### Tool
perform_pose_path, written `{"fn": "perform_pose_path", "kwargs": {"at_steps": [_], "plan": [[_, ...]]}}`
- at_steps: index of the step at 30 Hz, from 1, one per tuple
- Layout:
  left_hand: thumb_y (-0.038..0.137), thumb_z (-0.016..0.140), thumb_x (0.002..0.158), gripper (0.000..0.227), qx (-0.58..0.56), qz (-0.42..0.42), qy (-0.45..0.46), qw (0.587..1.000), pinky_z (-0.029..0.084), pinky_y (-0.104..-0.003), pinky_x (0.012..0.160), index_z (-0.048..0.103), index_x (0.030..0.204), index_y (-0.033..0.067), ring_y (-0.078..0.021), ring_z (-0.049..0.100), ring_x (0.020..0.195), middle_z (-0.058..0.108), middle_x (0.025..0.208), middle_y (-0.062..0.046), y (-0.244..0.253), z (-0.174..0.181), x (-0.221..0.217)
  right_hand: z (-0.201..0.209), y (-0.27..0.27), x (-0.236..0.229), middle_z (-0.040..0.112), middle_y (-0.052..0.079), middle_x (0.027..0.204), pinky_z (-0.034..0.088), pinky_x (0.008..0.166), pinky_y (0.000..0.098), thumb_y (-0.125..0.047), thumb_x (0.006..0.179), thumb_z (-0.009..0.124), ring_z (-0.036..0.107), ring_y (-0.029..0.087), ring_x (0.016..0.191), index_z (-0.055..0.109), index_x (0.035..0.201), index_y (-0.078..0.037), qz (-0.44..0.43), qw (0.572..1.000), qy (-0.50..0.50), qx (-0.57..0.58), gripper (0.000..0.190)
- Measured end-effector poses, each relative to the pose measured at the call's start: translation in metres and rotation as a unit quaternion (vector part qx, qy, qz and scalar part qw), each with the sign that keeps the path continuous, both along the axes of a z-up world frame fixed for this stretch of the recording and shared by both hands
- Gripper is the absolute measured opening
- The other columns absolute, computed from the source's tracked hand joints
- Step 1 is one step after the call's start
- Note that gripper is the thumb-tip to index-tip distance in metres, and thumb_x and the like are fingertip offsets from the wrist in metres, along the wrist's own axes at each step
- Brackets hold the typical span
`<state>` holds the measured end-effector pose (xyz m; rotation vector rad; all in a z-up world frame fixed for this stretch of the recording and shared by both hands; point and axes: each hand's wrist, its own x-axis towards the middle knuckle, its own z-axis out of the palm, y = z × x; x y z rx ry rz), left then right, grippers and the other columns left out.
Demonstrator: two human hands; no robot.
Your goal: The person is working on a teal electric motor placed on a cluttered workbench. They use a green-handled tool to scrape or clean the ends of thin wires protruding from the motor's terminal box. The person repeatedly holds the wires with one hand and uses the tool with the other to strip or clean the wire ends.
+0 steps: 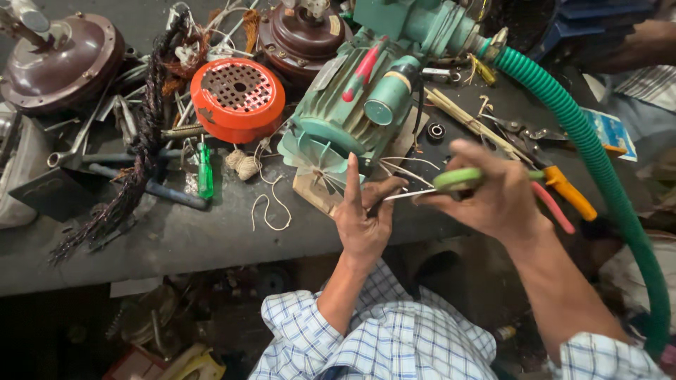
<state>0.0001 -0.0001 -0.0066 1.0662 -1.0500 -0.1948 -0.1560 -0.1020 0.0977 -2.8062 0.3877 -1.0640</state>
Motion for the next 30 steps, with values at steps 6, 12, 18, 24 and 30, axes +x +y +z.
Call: {"fn": "perform_pose_path", "kwargs": {"at_steps": [6, 12, 18, 24, 30], "plan": [[-0.011, 0.07, 0.092, 0.095, 0.009, 0.012, -0.013, 1.0, 0.06, -0.028, 0.091, 0.011, 0.165, 0.0037, -0.0203, 0.078, 0.094, 0.079, 0.106, -0.009, 0.001, 0.001, 0.0, -0.004, -0.013, 0.008, 0.063, 0.001, 0.069, 0.05, 0.052, 0.0339, -0.033, 0.075, 0.095, 0.066, 0.022, 0.059, 0.04, 0.14, -0.008, 0.01, 0.999, 0.037, -0.032, 0.089], [-0.01, 0.069, 0.096, 0.092, -0.007, 0.014, 0.004, 1.0, 0.059, -0.027, 0.088, 0.011, 0.166, 0.0036, -0.0169, 0.077, 0.089, 0.079, 0.105, -0.01, -0.002, 0.002, -0.001, 0.021, 0.005, -0.017, 0.062, -0.002, 0.062, 0.045, 0.047, 0.0245, -0.03, 0.069, 0.097, 0.062, 0.009, 0.052, 0.045, 0.135, -0.007, 0.115, 0.99, 0.002, 0.086, 0.087], [-0.009, 0.071, 0.097, 0.091, -0.003, 0.011, 0.009, 1.0, 0.059, -0.026, 0.087, 0.012, 0.166, 0.0028, -0.0161, 0.077, 0.088, 0.08, 0.105, -0.009, -0.002, 0.001, -0.002, 0.004, 0.004, -0.019, 0.063, 0.008, 0.086, 0.054, 0.066, 0.0311, -0.042, 0.075, 0.096, 0.066, 0.019, 0.073, 0.041, 0.136, -0.004, -0.07, 0.997, -0.012, -0.012, 0.091], [-0.009, 0.071, 0.096, 0.092, 0.013, 0.0, 0.045, 0.999, 0.062, -0.029, 0.087, 0.012, 0.166, 0.004, -0.0181, 0.077, 0.096, 0.079, 0.107, -0.013, -0.001, -0.001, -0.005, -0.024, 0.013, 0.015, 0.067, 0.018, 0.109, 0.059, 0.068, 0.0317, -0.041, 0.078, 0.094, 0.074, 0.026, 0.084, 0.037, 0.14, 0.002, -0.091, 0.995, -0.031, -0.037, 0.095], [-0.009, 0.067, 0.099, 0.091, -0.025, -0.017, 0.045, 0.999, 0.058, -0.025, 0.085, 0.009, 0.167, 0.0058, -0.0135, 0.074, 0.088, 0.08, 0.104, -0.011, 0.0, -0.003, -0.005, -0.032, 0.039, -0.01, 0.061, 0.003, 0.091, 0.054, 0.069, 0.0289, -0.043, 0.077, 0.094, 0.067, 0.018, 0.076, 0.042, 0.134, -0.005, -0.058, 0.993, -0.094, 0.04, 0.086]]}}
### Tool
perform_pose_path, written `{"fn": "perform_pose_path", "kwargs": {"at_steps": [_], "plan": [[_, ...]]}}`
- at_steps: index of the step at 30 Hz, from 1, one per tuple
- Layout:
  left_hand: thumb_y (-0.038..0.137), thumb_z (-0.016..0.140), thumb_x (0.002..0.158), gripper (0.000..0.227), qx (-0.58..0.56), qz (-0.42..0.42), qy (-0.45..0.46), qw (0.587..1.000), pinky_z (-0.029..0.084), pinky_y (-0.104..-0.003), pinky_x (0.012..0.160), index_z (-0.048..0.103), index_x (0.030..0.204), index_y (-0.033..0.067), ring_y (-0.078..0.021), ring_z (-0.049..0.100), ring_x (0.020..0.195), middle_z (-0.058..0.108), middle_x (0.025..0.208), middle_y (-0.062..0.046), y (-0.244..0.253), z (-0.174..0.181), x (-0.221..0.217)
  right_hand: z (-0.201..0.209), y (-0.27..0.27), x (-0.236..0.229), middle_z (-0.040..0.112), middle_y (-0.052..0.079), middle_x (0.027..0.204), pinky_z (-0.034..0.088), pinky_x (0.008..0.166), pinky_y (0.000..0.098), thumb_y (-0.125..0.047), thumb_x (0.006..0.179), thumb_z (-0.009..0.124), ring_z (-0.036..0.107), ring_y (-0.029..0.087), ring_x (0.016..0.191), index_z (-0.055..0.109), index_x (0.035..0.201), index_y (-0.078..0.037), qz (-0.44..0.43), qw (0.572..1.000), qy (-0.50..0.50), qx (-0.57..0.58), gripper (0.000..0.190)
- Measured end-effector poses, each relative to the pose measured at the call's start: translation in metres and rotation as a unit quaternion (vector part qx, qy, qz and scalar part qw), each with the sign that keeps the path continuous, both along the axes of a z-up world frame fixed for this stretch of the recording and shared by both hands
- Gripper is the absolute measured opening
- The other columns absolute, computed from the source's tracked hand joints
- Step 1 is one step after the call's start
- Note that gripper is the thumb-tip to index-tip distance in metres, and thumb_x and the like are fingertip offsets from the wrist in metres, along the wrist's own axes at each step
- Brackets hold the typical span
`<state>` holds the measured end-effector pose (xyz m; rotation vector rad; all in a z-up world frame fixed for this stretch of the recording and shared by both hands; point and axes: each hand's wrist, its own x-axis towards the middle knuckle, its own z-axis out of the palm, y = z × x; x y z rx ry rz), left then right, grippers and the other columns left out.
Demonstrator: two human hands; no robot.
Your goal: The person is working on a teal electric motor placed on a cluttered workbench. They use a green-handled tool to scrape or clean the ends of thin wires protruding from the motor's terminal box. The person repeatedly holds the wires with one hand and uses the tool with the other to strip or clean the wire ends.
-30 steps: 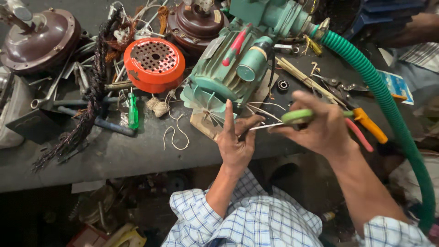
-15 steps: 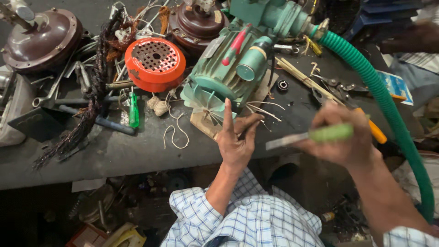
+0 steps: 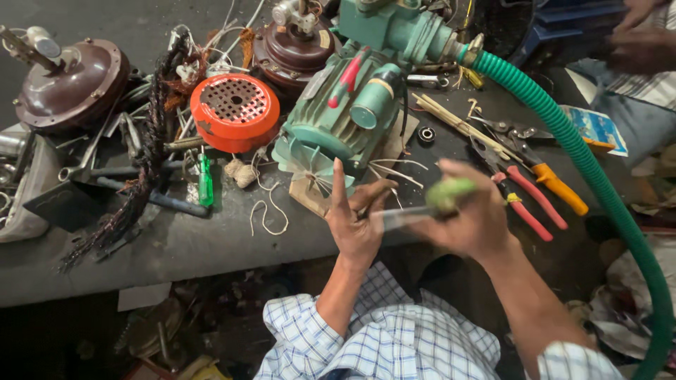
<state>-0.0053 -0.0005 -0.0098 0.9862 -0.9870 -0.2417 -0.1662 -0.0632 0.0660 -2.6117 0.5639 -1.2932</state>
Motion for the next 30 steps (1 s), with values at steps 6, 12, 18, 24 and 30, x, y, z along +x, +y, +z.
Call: {"fn": "perform_pose_path", "kwargs": {"at_steps": [6, 12, 18, 24, 30], "plan": [[-0.009, 0.071, 0.098, 0.09, 0.007, 0.026, -0.015, 1.0, 0.057, -0.026, 0.086, 0.012, 0.165, 0.0016, -0.0146, 0.073, 0.088, 0.079, 0.104, -0.012, -0.002, 0.002, 0.0, -0.011, 0.034, -0.036, 0.06, 0.009, 0.097, 0.049, 0.072, 0.0313, -0.046, 0.077, 0.09, 0.061, 0.017, 0.077, 0.034, 0.14, -0.015, -0.012, 0.969, -0.109, 0.223, 0.089], [-0.005, 0.075, 0.095, 0.094, 0.03, 0.04, -0.041, 0.998, 0.058, -0.026, 0.085, 0.013, 0.165, 0.0007, -0.0157, 0.074, 0.087, 0.08, 0.104, -0.011, 0.002, 0.009, 0.003, 0.017, 0.046, -0.036, 0.063, 0.025, 0.132, 0.047, 0.083, 0.0281, -0.054, 0.097, 0.065, 0.061, 0.019, 0.098, 0.054, 0.148, -0.005, 0.231, 0.695, -0.349, 0.585, 0.072], [-0.002, 0.077, 0.094, 0.099, 0.022, 0.049, -0.045, 0.998, 0.06, -0.027, 0.089, 0.008, 0.165, 0.0014, -0.0175, 0.078, 0.094, 0.079, 0.102, -0.009, 0.002, 0.011, 0.001, 0.02, 0.052, -0.043, 0.064, 0.014, 0.09, 0.048, 0.065, 0.0251, -0.027, 0.11, 0.054, 0.058, 0.013, 0.074, 0.068, 0.127, 0.003, -0.008, 0.81, -0.082, 0.58, 0.038], [-0.001, 0.079, 0.092, 0.103, 0.043, 0.072, -0.049, 0.995, 0.06, -0.028, 0.087, 0.006, 0.165, 0.0003, -0.017, 0.079, 0.09, 0.079, 0.1, -0.009, 0.002, 0.01, -0.001, 0.004, 0.056, -0.013, 0.078, 0.006, 0.095, 0.055, 0.07, 0.0285, -0.009, 0.092, 0.065, 0.073, 0.012, 0.087, 0.062, 0.135, -0.007, -0.106, 0.883, 0.041, 0.456, 0.043], [-0.001, 0.08, 0.089, 0.104, 0.06, 0.085, -0.041, 0.994, 0.061, -0.028, 0.083, 0.008, 0.165, -0.0002, -0.0169, 0.079, 0.088, 0.079, 0.097, -0.009, 0.002, 0.008, -0.001, 0.022, 0.045, 0.03, 0.074, 0.014, 0.113, 0.056, 0.08, 0.029, -0.007, 0.094, 0.065, 0.073, 0.015, 0.095, 0.062, 0.133, 0.0, -0.049, 0.95, 0.002, 0.308, 0.04]]}}
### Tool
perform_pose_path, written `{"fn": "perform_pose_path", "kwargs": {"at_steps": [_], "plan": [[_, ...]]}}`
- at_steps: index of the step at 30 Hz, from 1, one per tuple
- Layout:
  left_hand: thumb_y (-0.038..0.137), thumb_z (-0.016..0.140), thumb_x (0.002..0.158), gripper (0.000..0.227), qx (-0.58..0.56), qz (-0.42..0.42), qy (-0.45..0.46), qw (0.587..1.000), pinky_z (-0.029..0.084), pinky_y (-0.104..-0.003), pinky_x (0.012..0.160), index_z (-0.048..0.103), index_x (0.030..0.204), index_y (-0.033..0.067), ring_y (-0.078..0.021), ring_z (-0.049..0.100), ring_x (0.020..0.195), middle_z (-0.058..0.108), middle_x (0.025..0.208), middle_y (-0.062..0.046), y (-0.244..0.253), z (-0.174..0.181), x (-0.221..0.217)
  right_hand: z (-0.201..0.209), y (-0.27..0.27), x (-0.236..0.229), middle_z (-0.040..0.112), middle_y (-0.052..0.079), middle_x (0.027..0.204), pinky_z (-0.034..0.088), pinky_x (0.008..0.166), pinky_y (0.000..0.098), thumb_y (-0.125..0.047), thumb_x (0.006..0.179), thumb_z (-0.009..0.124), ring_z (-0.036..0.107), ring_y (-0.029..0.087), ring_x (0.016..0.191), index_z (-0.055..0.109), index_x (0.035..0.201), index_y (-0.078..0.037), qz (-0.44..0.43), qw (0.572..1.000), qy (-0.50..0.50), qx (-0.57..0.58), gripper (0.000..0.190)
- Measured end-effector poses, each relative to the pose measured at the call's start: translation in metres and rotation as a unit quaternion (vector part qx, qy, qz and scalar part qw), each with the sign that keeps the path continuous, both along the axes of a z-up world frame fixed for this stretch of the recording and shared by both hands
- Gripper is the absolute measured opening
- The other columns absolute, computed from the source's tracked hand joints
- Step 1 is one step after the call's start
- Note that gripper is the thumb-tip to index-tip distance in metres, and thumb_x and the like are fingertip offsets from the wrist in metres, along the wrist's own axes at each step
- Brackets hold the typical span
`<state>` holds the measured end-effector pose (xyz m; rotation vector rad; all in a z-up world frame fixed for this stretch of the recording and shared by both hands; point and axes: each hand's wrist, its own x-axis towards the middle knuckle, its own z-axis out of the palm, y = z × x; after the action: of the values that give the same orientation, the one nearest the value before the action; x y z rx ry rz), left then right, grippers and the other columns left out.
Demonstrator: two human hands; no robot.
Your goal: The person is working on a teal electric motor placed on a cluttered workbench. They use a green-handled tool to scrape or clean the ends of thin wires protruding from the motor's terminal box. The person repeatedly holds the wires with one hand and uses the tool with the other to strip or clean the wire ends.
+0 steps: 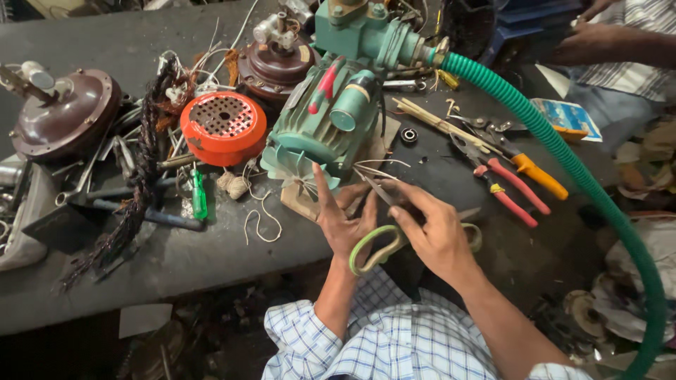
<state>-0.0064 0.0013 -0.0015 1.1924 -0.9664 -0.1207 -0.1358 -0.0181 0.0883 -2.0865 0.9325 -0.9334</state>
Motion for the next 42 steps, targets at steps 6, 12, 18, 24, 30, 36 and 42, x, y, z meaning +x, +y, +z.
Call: {"fn": "perform_pose_path", "kwargs": {"at_steps": [6, 12, 18, 24, 30, 36, 42], "plan": [[-0.003, 0.078, 0.087, 0.105, -0.001, -0.003, -0.001, 1.0, 0.06, -0.027, 0.082, 0.006, 0.164, -0.0005, -0.0155, 0.078, 0.085, 0.079, 0.094, -0.008, -0.001, 0.002, 0.0, -0.005, -0.009, 0.004, 0.075, 0.014, 0.11, 0.058, 0.079, 0.0326, -0.008, 0.094, 0.064, 0.076, 0.022, 0.094, 0.067, 0.123, -0.002, -0.042, 0.998, 0.021, 0.031, 0.03], [-0.003, 0.078, 0.091, 0.107, -0.019, -0.038, 0.037, 0.998, 0.061, -0.027, 0.084, 0.001, 0.165, -0.0011, -0.0161, 0.078, 0.089, 0.08, 0.099, -0.009, -0.001, 0.008, -0.001, 0.011, 0.002, -0.003, 0.071, 0.015, 0.106, 0.055, 0.085, 0.0339, -0.006, 0.097, 0.063, 0.072, 0.025, 0.097, 0.067, 0.119, 0.0, -0.079, 0.994, 0.026, -0.076, 0.024], [-0.004, 0.077, 0.094, 0.105, -0.025, -0.036, 0.032, 0.999, 0.061, -0.027, 0.084, 0.001, 0.166, -0.0002, -0.0172, 0.078, 0.091, 0.08, 0.1, -0.011, 0.0, 0.006, 0.0, 0.043, 0.016, -0.025, 0.071, 0.011, 0.107, 0.056, 0.082, 0.0302, -0.008, 0.099, 0.062, 0.071, 0.019, 0.095, 0.066, 0.127, -0.001, -0.138, 0.99, 0.01, -0.029, 0.029], [-0.004, 0.078, 0.091, 0.104, -0.031, -0.016, 0.019, 0.999, 0.06, -0.026, 0.08, 0.005, 0.165, -0.0024, -0.0158, 0.078, 0.084, 0.079, 0.096, -0.01, -0.002, 0.0, 0.0, -0.005, 0.0, -0.001, 0.073, 0.013, 0.106, 0.056, 0.073, 0.0315, -0.01, 0.093, 0.066, 0.074, 0.022, 0.09, 0.065, 0.128, -0.002, -0.052, 0.997, 0.044, 0.023, 0.036], [-0.002, 0.079, 0.091, 0.103, -0.042, -0.013, 0.005, 0.999, 0.061, -0.026, 0.082, 0.006, 0.164, -0.0033, -0.0158, 0.078, 0.084, 0.08, 0.097, -0.009, -0.002, 0.002, 0.0, 0.005, -0.001, 0.002, 0.072, 0.013, 0.111, 0.055, 0.08, 0.0339, -0.011, 0.096, 0.062, 0.072, 0.025, 0.095, 0.067, 0.123, -0.003, -0.07, 0.996, 0.058, -0.02, 0.028], [-0.002, 0.077, 0.094, 0.1, -0.023, -0.028, 0.027, 0.999, 0.06, -0.024, 0.084, 0.006, 0.165, -0.0011, -0.0145, 0.077, 0.089, 0.079, 0.101, -0.009, 0.002, 0.002, -0.001, 0.026, 0.003, -0.045, 0.066, 0.009, 0.122, 0.05, 0.09, 0.0266, -0.018, 0.111, 0.057, 0.064, 0.015, 0.107, 0.052, 0.143, -0.003, -0.142, 0.987, -0.08, -0.018, 0.036], [-0.007, 0.074, 0.096, 0.094, -0.035, -0.061, 0.038, 0.997, 0.061, -0.03, 0.092, 0.011, 0.166, 0.0016, -0.0178, 0.077, 0.095, 0.079, 0.106, -0.012, -0.001, -0.001, -0.001, -0.003, 0.002, -0.077, 0.066, 0.004, 0.115, 0.05, 0.081, 0.0231, -0.021, 0.099, 0.068, 0.061, 0.009, 0.099, 0.05, 0.149, 0.004, 0.143, 0.907, -0.207, 0.336, 0.059]]}}
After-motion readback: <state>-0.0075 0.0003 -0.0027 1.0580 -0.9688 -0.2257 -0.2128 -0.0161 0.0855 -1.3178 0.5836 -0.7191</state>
